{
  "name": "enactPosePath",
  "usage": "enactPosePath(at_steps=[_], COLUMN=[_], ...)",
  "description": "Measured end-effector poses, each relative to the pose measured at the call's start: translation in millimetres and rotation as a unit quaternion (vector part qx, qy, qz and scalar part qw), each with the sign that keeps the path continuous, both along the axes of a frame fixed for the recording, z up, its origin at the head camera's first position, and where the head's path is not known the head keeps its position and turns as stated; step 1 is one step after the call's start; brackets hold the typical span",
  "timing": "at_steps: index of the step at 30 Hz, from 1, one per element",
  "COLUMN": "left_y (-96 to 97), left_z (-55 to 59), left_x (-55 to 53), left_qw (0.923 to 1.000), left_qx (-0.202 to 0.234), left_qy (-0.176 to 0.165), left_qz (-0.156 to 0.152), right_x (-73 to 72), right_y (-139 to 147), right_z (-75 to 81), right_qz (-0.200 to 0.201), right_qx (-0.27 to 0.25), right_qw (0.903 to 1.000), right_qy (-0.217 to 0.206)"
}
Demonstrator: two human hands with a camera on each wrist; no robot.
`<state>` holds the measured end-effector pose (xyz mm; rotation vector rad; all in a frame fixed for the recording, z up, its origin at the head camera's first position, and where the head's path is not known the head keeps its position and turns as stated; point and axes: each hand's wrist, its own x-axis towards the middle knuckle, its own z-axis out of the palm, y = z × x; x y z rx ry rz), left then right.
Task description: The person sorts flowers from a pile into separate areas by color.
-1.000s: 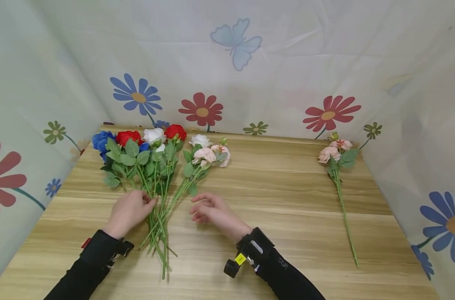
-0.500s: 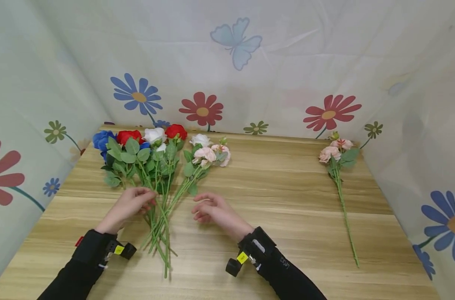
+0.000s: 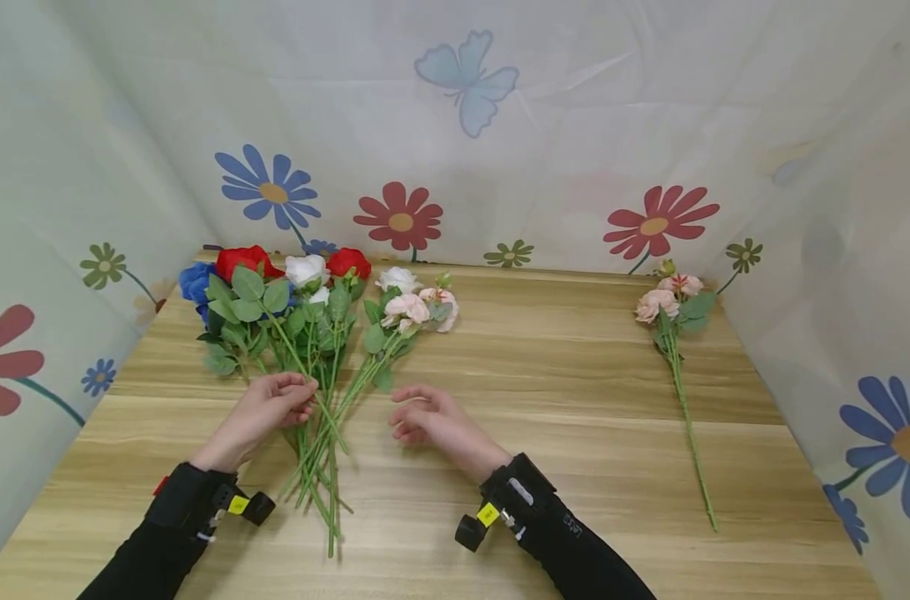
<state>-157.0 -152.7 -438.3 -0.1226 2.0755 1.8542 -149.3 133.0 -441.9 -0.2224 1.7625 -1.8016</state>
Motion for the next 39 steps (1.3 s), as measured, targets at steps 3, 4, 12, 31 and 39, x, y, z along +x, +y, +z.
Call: enactPosePath(at_steps=[3,4,12,31,39], left_y=[1.6,2.3,6.7,53.1,69.7], left_z=[2.1,3.1,11.8,33.2,37.0], left_x=[0.2,0.3,2.4,-13.4,-16.7], left_qw=[0.9998,0.9997,0.9963,0.9792,0.972], left_qx=[-0.014,-0.02,-0.063,-0.119,-0.133], left_qy=[0.01,0.015,0.052,0.118,0.144], left_qz=[-0.001,-0.003,-0.028,-0.114,-0.13], right_x=[-0.9,-1.1,-1.7,-3.1,0.4], right_y=[2,2,10,17,14], right_z=[-0.8,-1.2,-2.1,0.9,6.7], right_qz=[-0.002,-0.002,-0.013,-0.032,0.004], right_qx=[0.0,0.001,0.019,0.022,0.005], right_qw=[1.0,1.0,0.9997,0.9989,0.9991], right_qy=[-0.001,0.0,0.013,0.027,0.041])
